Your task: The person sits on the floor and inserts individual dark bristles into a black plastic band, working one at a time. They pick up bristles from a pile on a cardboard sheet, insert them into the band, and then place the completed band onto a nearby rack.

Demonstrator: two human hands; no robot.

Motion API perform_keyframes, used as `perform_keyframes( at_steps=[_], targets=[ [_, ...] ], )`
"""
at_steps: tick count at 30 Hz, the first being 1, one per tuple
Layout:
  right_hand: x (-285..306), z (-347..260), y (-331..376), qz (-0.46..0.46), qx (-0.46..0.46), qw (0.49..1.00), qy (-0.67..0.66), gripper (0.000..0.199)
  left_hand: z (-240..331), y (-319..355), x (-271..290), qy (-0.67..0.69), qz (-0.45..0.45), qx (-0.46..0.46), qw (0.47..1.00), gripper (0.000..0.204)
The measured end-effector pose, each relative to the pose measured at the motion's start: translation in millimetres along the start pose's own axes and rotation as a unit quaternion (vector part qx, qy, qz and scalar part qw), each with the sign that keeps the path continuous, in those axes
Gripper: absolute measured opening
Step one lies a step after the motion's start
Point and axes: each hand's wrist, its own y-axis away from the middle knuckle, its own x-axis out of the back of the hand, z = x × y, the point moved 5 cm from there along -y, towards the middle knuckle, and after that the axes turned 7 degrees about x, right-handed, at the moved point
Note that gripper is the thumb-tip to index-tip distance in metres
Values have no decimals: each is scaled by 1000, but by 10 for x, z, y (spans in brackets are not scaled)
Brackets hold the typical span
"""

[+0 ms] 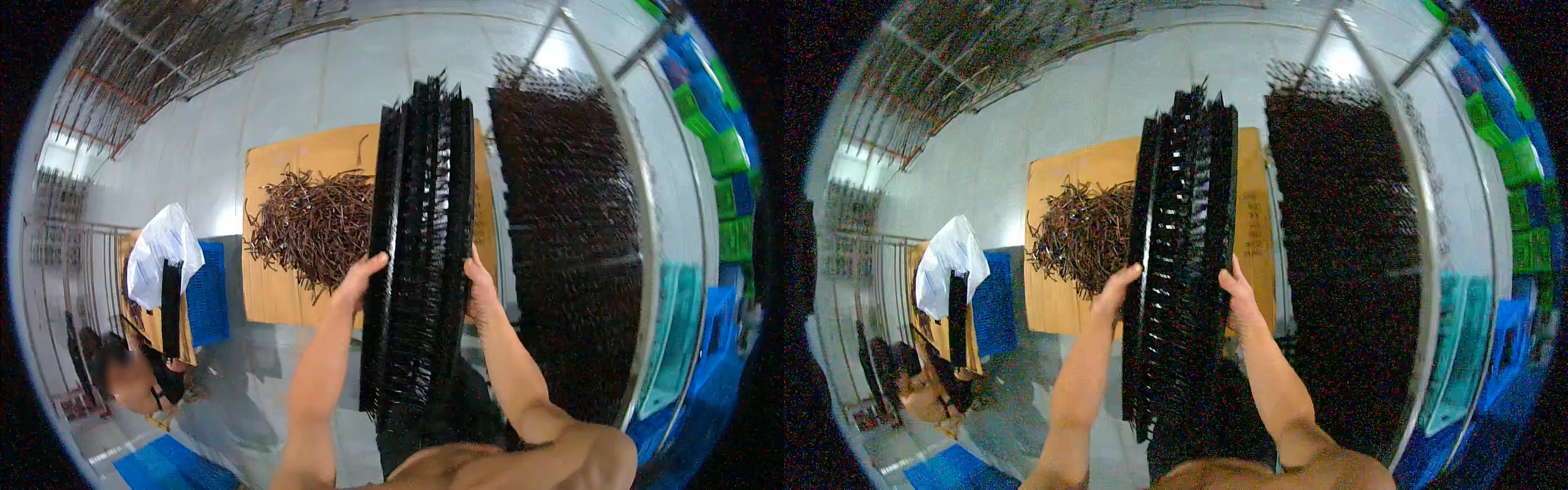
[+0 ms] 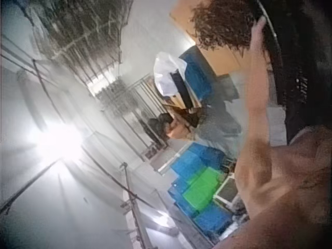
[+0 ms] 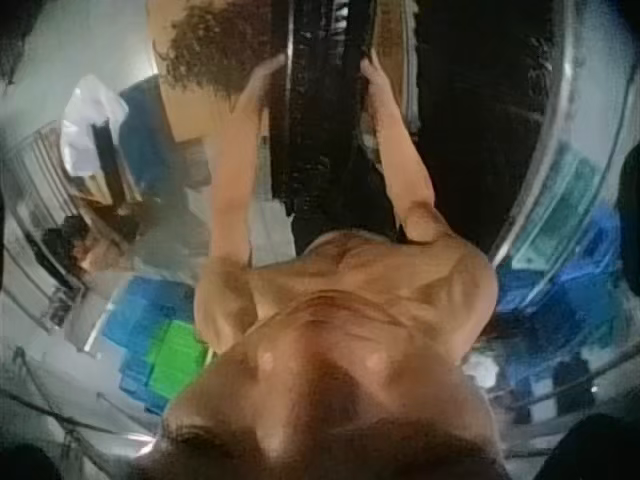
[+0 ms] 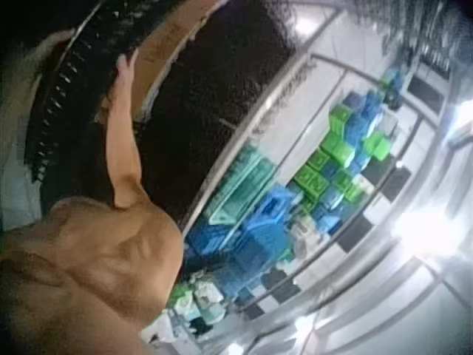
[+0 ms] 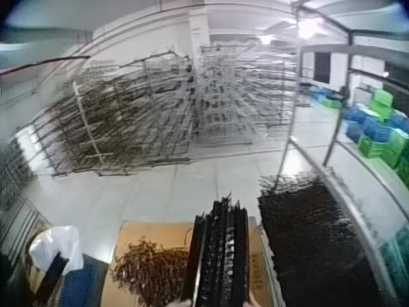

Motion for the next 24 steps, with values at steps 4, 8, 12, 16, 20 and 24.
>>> perform_keyframes(
  at_steps=[4,8,12,16,20,24],
  targets=[
    [1272,554,-680,70,-117,985,104,95,-957,-1100,95,16,91,78,993,83],
    [1547,755,-2098,20,-54,994,92,87,-213,-2024,54,31,111,68,991,75],
    [1612,648,-2872,34,-57,992,104,78,-138,-3199,371,0,127,46,991,94],
    [1958,747,-3597,21,-35,989,142,74,-160,-4015,588,-5,100,-33,994,85],
    [2006,766,-3872,-6,-86,990,113,84,229,-3874,213,55,49,26,997,67],
    [2209,829,-3961,9,-106,976,189,92,151,-4086,244,52,11,46,997,74]
  ],
)
